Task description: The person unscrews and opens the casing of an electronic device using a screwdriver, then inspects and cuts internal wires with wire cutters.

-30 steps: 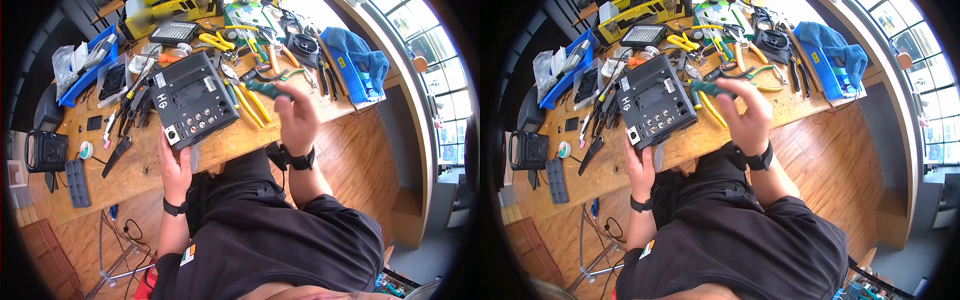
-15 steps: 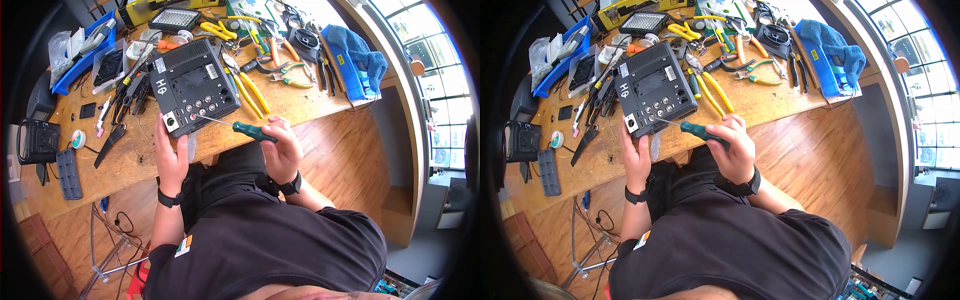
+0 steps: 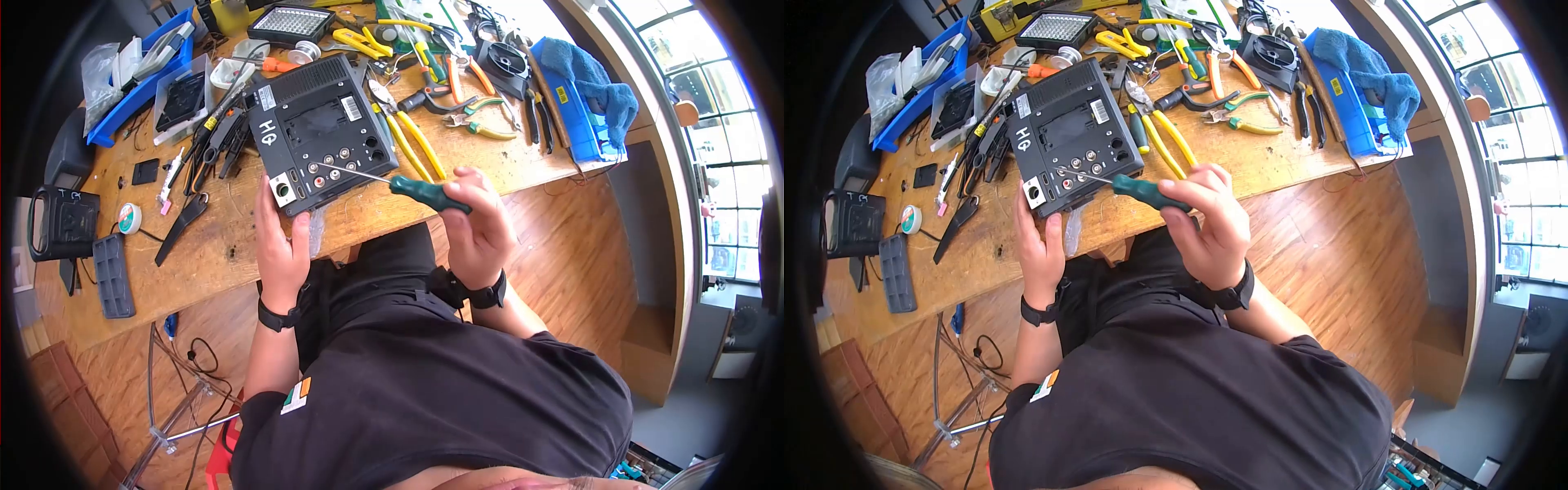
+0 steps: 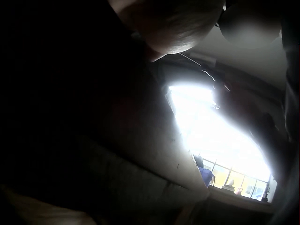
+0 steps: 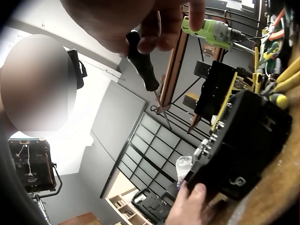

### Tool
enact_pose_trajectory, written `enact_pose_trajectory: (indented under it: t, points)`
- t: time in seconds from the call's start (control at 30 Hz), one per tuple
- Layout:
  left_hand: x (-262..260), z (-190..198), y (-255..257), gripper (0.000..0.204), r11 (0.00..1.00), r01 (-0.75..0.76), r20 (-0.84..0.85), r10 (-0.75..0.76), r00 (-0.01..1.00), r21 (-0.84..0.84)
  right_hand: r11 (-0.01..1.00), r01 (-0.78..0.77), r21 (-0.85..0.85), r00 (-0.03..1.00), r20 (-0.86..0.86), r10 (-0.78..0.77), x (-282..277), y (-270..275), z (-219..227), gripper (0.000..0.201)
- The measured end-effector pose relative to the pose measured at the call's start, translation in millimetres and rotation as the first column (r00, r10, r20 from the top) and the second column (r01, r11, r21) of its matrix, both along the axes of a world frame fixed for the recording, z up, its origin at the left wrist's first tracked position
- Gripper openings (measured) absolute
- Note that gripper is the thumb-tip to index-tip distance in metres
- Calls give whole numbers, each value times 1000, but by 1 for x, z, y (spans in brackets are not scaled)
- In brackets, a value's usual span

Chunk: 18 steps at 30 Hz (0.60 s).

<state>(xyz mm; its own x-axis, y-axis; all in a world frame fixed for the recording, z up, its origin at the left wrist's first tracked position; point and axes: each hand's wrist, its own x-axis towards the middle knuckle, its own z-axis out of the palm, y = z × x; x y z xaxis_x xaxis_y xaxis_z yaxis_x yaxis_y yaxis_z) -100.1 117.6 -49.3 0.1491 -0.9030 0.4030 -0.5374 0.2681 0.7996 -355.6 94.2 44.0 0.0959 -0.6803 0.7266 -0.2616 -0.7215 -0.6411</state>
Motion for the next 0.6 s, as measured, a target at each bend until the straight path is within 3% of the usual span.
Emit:
enact_pose_trajectory:
  t: [0.07, 0.13, 0.2, 0.27, 0.33, 0.43, 0.53, 0.6]
  points:
    - [2, 0, 0, 65, 1000, -3, -2, 3, 1000, 15, 1000, -14, -20, 999, 43, 15, 9, -12, 5, 34]
    - [2, -1, 0, 66, 999, 24, -61, -21, 998, 40, 997, 69, -40, 989, 136, -63, 16, -25, 11, 32]
    - [3, -6, 0, 66, 998, 26, -87, -22, 996, 50, 997, 75, 17, 972, 221, -76, 26, -37, 18, 31]
    - [2, -9, 2, 66, 997, 36, -113, -28, 993, 64, 983, -11, 183, 909, 411, -66, 41, -37, 29, 31]
    - [4, -8, -1, 66, 998, 22, -86, -18, 996, 54, 995, 42, -94, 982, 189, -23, 35, -39, 14, 36]
    - [6, -5, 0, 66, 999, 16, 12, -16, 1000, 43, 1000, -18, -20, 996, 92, 20, 25, -12, -13, 36]
    - [1, 0, 1, 66, 998, 11, -49, -9, 999, 54, 996, -4, 84, 999, 49, 0, 0, 12, -33, 35]
    - [1, -5, 1, 65, 999, -2, -43, 4, 999, 46, 998, -10, 67, 1000, 26, 8, -20, 17, -36, 35]
